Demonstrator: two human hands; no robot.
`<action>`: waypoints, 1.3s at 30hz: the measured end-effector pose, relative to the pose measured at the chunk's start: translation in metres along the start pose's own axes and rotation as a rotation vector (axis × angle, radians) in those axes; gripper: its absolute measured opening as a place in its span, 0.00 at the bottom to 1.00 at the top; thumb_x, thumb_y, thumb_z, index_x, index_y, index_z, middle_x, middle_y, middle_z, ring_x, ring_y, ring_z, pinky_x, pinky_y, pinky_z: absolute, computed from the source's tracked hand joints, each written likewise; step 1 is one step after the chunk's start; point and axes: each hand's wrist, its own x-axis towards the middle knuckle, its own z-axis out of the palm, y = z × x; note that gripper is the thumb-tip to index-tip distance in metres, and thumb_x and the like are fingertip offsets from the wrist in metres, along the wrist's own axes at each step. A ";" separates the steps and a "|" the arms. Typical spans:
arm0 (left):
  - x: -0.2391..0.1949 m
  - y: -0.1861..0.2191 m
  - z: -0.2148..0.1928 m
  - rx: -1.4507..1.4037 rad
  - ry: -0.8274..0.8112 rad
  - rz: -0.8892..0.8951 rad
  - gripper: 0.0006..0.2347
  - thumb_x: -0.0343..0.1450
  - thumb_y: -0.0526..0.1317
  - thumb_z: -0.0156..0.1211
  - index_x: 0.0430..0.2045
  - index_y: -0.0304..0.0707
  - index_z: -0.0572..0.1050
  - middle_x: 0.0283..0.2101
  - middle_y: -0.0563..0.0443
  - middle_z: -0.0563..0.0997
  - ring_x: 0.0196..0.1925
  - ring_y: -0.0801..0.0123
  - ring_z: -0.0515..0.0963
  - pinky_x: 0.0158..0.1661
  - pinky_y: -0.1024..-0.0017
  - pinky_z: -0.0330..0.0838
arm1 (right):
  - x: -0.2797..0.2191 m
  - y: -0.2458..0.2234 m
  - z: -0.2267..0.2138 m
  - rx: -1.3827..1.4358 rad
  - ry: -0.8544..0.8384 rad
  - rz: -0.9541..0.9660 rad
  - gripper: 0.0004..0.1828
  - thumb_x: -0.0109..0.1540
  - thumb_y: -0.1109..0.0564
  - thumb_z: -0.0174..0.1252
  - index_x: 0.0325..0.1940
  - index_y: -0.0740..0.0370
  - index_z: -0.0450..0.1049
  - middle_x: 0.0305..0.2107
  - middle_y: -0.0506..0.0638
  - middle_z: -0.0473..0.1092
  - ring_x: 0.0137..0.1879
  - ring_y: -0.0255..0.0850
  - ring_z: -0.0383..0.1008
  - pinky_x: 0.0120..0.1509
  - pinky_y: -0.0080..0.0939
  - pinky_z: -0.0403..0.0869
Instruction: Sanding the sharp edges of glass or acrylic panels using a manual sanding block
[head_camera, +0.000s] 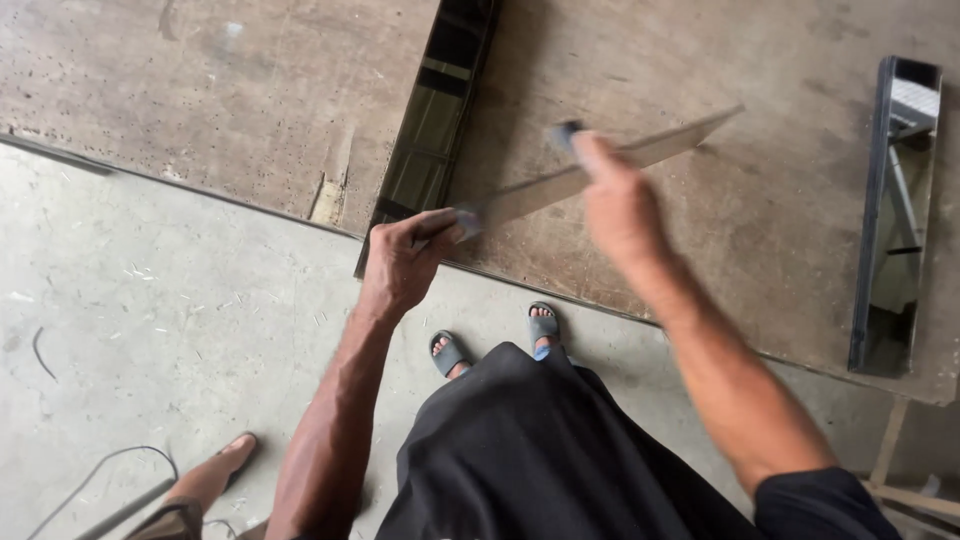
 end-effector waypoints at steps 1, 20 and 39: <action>-0.003 0.005 -0.003 0.013 -0.024 0.023 0.08 0.68 0.33 0.71 0.39 0.43 0.86 0.34 0.45 0.87 0.42 0.56 0.87 0.41 0.63 0.81 | -0.013 0.036 -0.020 -0.152 -0.016 0.141 0.32 0.57 0.75 0.51 0.66 0.68 0.73 0.54 0.67 0.74 0.60 0.59 0.75 0.68 0.55 0.71; -0.007 -0.061 -0.010 0.167 -0.098 0.175 0.05 0.65 0.30 0.67 0.22 0.44 0.82 0.24 0.53 0.82 0.28 0.57 0.84 0.27 0.77 0.73 | 0.004 -0.122 -0.022 0.107 -0.009 -0.068 0.34 0.54 0.78 0.52 0.63 0.61 0.74 0.58 0.61 0.73 0.67 0.54 0.72 0.75 0.50 0.68; 0.029 0.081 0.014 0.381 -0.228 0.318 0.08 0.69 0.28 0.70 0.39 0.34 0.83 0.44 0.43 0.86 0.46 0.55 0.87 0.47 0.66 0.82 | -0.057 0.102 -0.087 0.115 0.050 0.077 0.35 0.58 0.78 0.44 0.70 0.67 0.66 0.61 0.66 0.67 0.68 0.60 0.66 0.74 0.54 0.66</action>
